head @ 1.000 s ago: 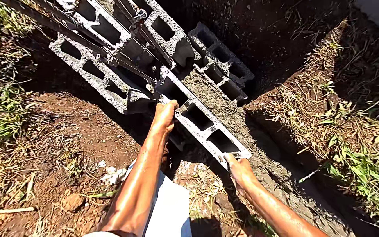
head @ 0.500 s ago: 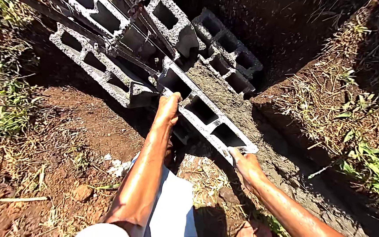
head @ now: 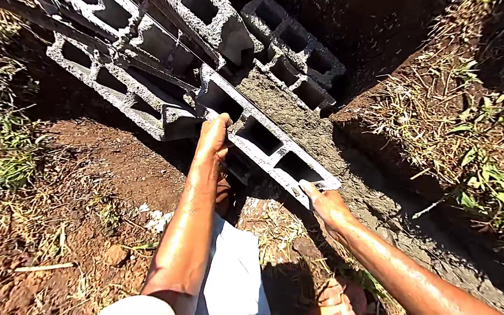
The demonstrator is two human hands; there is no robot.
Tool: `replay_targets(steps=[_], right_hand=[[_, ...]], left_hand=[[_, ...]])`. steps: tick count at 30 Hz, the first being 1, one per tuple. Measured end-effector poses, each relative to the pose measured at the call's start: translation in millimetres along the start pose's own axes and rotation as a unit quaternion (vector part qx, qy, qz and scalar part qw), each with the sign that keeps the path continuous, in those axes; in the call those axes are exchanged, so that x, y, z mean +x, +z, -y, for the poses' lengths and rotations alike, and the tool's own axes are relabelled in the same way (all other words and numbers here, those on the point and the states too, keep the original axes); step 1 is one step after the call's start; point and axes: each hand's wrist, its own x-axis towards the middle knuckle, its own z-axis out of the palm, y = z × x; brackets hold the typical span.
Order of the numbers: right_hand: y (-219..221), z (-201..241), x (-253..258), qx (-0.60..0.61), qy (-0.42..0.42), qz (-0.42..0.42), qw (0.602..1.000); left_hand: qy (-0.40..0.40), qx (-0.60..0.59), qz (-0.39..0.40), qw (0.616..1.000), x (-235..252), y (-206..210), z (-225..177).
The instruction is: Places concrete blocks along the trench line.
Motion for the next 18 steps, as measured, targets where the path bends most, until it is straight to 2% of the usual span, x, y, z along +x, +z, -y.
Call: replay_targets(steps=[7,14,18], right_hand=[[-3,2,2,-0.014,-0.005,0.022,1.000],[-3,3,-3,-0.005,0.005,0.015,1.000],[1,6,-4,-0.005,0.034,0.001,0.999]], left_hand=[[-0.007,-0.037,0.041,0.998,-11,-5,0],[-0.008,-0.005,0.116,0.993,-26,-8,11],[-0.001,0.025,0.109,0.994,-21,-5,4]])
